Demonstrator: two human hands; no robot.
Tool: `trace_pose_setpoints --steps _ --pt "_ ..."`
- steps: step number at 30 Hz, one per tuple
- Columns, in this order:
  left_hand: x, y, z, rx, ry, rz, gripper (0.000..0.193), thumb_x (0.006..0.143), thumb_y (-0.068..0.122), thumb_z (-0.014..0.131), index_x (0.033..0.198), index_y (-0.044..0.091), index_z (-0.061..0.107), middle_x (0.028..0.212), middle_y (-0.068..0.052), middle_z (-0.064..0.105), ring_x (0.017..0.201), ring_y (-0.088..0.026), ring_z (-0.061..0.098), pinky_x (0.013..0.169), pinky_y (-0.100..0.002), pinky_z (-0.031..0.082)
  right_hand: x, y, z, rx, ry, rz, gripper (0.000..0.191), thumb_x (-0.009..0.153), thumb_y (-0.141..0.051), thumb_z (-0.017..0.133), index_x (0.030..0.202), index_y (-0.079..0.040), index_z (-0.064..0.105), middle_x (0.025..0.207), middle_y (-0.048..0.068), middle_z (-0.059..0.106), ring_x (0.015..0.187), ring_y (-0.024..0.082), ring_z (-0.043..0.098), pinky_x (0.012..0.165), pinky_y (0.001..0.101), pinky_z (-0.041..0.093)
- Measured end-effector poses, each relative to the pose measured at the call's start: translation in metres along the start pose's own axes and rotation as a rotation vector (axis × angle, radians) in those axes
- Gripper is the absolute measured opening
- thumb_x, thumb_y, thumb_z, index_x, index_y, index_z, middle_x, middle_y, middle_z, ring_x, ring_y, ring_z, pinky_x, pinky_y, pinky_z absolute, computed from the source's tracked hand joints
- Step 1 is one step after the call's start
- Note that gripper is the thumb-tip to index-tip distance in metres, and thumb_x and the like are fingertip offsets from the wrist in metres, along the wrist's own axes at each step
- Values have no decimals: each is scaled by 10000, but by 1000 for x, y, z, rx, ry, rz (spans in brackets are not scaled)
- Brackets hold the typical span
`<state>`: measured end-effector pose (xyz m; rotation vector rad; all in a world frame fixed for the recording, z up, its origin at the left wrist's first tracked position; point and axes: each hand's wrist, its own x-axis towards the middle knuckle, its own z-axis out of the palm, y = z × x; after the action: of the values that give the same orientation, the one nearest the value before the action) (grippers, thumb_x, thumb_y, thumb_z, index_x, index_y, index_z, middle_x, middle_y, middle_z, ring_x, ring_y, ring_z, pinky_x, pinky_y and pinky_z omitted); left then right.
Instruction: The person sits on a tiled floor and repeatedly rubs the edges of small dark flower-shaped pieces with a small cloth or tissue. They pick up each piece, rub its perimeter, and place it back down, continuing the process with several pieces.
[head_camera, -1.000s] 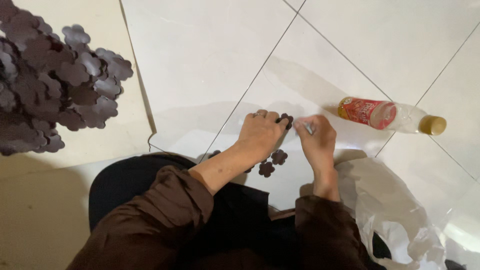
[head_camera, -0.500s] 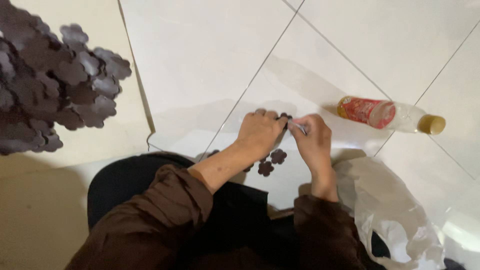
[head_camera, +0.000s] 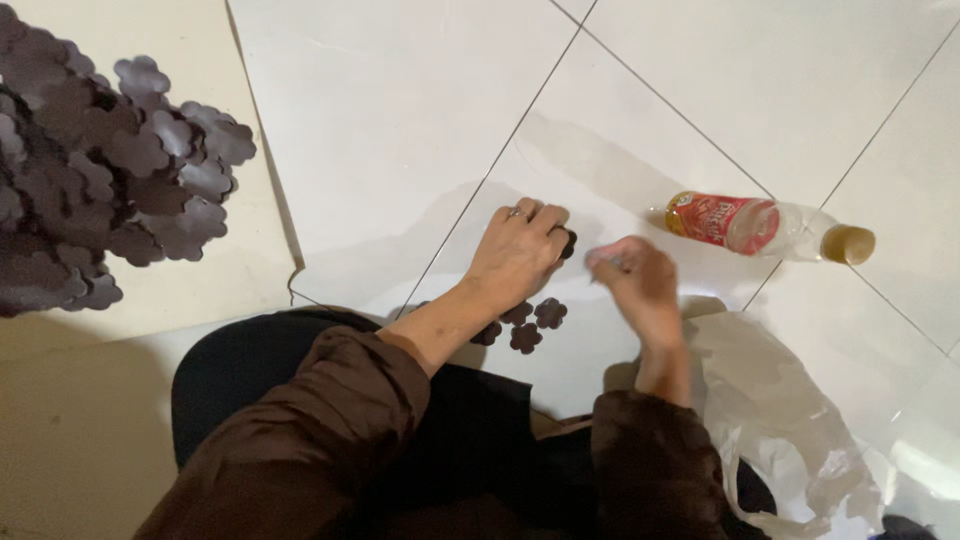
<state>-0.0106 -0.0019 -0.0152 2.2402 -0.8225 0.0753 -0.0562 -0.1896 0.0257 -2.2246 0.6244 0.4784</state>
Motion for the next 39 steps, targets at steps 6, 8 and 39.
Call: trace_pose_setpoints --steps 6,8,39 --pt "0 -3 7 52 22 90 81 794 76 719 720 49 703 1052 -63 673 952 -259 638 785 -385 517 -6 -10 -14 144 237 -70 161 881 -107 761 971 23 726 793 60 722 696 80 626 628 227 476" --pt "0 -2 8 26 6 90 103 804 72 707 707 43 690 1044 -68 677 930 -259 638 771 -385 518 -8 -13 -15 164 279 -79 173 894 -104 768 978 38 715 794 66 716 702 84 615 630 231 464" --pt "3 -4 10 -195 -90 -344 43 795 98 715 809 76 681 836 -123 704 774 -347 683 652 -449 534 2 2 52 -51 362 -406 123 879 -60 794 931 -4 697 937 141 667 802 269 653 716 354 525"
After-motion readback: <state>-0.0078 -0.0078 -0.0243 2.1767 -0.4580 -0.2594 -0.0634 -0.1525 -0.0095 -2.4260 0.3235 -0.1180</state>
